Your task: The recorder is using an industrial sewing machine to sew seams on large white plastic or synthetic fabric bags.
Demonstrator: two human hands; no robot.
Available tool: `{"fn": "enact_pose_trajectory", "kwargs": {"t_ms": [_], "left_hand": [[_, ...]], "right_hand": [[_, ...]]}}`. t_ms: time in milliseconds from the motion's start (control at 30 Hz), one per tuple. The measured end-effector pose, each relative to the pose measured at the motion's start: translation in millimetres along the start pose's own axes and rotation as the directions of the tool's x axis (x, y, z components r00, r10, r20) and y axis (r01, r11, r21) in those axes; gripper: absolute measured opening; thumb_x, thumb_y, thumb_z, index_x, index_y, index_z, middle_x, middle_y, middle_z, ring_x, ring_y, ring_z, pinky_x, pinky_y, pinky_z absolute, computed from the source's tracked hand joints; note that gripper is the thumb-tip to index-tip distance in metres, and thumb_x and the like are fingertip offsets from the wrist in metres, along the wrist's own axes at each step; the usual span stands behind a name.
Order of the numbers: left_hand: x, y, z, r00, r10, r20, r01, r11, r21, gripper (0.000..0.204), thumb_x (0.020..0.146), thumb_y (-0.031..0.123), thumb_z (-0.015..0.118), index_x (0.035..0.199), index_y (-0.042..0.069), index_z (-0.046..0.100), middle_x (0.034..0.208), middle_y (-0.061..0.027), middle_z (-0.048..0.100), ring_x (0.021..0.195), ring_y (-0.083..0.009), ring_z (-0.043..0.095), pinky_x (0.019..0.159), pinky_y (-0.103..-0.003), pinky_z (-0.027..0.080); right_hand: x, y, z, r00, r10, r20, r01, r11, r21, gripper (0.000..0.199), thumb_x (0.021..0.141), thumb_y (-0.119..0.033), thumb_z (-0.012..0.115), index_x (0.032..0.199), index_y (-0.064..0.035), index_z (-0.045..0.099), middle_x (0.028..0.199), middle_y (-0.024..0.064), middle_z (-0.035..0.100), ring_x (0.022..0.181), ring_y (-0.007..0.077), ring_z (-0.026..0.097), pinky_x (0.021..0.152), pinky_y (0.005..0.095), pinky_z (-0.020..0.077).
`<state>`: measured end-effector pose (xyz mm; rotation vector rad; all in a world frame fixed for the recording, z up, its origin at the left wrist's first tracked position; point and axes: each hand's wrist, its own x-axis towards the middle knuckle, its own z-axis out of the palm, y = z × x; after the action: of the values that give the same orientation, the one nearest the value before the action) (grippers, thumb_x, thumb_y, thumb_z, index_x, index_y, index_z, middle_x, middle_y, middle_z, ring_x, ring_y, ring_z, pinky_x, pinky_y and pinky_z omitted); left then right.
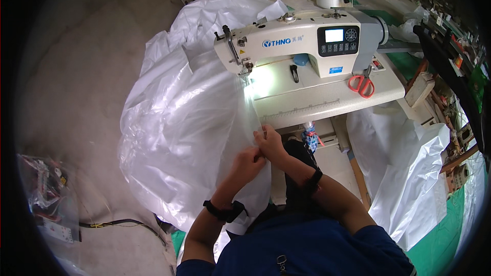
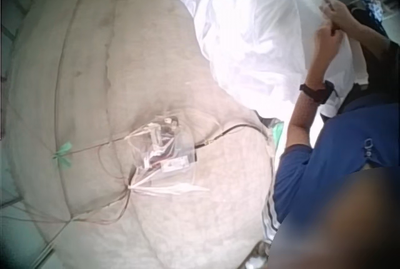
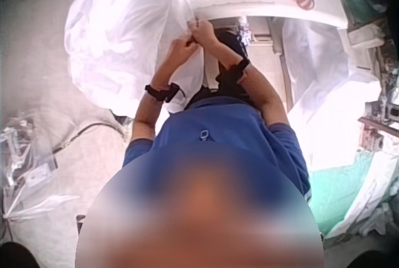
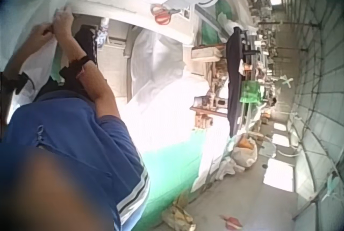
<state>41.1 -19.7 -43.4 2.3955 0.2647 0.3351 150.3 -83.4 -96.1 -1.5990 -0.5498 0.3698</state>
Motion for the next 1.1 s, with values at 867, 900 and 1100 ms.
{"fn": "enact_pose_trajectory", "kwargs": {"t_ms": [867, 900, 1100], "left_hand": [[81.5, -22.6, -17.6, 0.942, -0.328, 0.065, 0.332, 0.895, -0.297, 0.019, 0.087, 0.018, 0.057, 0.086, -0.001, 0.059, 0.070, -0.0072, 0.061, 0.060, -0.0199, 0.063, 0.053, -0.031, 0.051], [85.8, -25.0, -17.0, 0.944, -0.326, 0.057, 0.329, 0.906, -0.265, 0.019, 0.087, 0.018, 0.057, 0.086, -0.001, 0.059, 0.070, -0.0072, 0.061, 0.060, -0.0199, 0.063, 0.053, -0.031, 0.051], [93.7, -32.8, -16.1, 0.852, -0.485, 0.197, 0.476, 0.559, -0.679, 0.020, 0.088, 0.016, 0.054, 0.085, -0.003, 0.058, 0.075, -0.0105, 0.063, 0.064, -0.0194, 0.066, 0.055, -0.028, 0.055]], "right_hand": [[-11.6, 9.6, -17.0, 0.950, 0.163, 0.265, -0.270, 0.856, 0.441, 0.025, 0.090, -0.022, 0.055, 0.105, -0.0019, 0.052, 0.086, 0.0015, 0.059, 0.071, 0.0052, 0.054, 0.059, 0.0194, 0.0432], [-10.9, 9.9, -15.8, 0.957, 0.147, 0.249, -0.250, 0.855, 0.454, 0.025, 0.090, -0.022, 0.055, 0.105, -0.0019, 0.052, 0.086, 0.0015, 0.059, 0.071, 0.0052, 0.054, 0.059, 0.0194, 0.0432], [-6.8, 11.0, -9.3, 0.972, 0.165, 0.167, -0.205, 0.944, 0.260, 0.029, 0.083, -0.020, 0.057, 0.099, 0.0038, 0.053, 0.085, 0.0119, 0.063, 0.078, 0.0152, 0.060, 0.067, 0.0291, 0.0482]]}}
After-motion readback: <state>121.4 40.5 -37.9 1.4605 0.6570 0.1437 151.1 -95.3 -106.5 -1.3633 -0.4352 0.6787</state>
